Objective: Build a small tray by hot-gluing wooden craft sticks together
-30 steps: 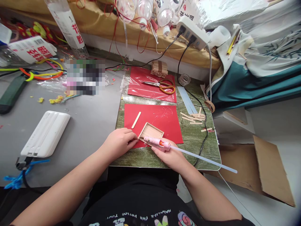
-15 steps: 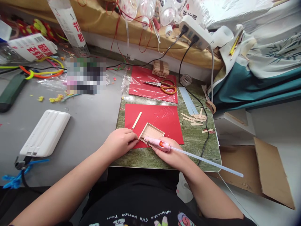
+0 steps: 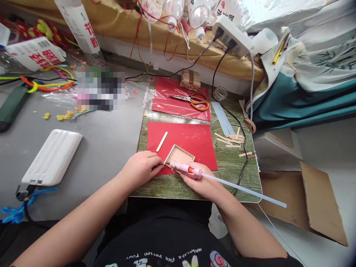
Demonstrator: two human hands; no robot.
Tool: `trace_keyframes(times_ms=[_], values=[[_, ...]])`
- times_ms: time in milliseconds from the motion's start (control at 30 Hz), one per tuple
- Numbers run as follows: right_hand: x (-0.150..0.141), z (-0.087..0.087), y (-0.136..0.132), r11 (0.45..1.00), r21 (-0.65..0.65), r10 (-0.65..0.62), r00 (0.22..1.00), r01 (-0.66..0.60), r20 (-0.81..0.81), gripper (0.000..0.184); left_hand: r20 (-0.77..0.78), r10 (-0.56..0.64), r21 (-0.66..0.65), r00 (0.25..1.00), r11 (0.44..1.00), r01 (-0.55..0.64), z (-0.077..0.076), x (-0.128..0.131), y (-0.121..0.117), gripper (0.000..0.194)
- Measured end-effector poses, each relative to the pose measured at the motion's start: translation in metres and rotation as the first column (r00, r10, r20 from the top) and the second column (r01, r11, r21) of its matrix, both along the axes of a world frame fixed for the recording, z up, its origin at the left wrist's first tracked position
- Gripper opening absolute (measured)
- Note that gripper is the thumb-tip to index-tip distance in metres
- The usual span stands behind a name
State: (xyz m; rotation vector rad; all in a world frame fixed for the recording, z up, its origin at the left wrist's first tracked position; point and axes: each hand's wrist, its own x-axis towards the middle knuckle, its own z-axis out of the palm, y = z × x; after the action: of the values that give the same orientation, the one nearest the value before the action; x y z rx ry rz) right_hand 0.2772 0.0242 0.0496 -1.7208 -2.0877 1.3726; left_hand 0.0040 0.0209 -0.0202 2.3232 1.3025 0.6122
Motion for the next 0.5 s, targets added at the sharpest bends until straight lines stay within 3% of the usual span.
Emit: trace_keyframes(times_ms=[500], values=[[-0.0025, 0.0010, 0.0009, 1.000, 0.020, -0.017, 1.000, 0.016, 0.004, 0.038, -0.001, 0.005, 0.008, 1.000, 1.000, -0.005, -0.0011, -0.0004, -0.0009, 0.022]])
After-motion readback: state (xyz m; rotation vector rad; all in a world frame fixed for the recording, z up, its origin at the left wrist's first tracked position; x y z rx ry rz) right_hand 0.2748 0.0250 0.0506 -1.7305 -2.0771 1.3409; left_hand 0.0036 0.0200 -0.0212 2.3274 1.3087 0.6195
